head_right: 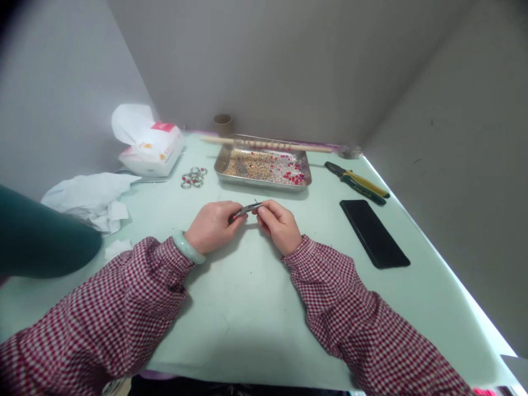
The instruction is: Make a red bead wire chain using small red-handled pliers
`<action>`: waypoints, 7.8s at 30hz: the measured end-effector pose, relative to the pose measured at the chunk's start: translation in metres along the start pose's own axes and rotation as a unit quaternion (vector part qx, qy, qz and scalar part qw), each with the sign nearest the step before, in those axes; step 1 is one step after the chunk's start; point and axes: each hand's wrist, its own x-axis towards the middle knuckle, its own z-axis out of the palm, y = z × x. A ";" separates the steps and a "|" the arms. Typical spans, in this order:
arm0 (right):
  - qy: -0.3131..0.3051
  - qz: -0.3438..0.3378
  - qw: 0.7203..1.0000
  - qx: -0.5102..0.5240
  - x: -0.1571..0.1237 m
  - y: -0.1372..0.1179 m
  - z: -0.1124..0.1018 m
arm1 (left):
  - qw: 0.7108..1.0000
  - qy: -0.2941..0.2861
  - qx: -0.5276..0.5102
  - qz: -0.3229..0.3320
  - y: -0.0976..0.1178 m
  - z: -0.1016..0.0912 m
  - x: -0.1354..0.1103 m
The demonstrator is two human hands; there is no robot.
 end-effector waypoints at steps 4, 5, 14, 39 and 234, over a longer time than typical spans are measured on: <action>-0.001 0.005 1.000 0.009 0.000 -0.001 0.000 | 1.000 -0.002 -0.008 -0.004 0.001 -0.001 0.000; -0.002 0.007 1.000 0.012 0.000 -0.001 -0.001 | 1.000 -0.006 -0.017 -0.004 0.001 -0.002 0.000; -0.015 0.014 0.999 0.043 -0.001 -0.001 -0.003 | 0.996 -0.030 -0.083 0.001 0.002 -0.004 0.001; -0.018 0.006 1.000 -0.003 -0.001 -0.001 -0.001 | 1.000 -0.018 -0.003 -0.004 0.001 -0.002 0.000; -0.033 0.032 0.997 0.058 -0.001 -0.001 -0.003 | 1.000 -0.008 -0.018 0.012 0.000 0.000 -0.001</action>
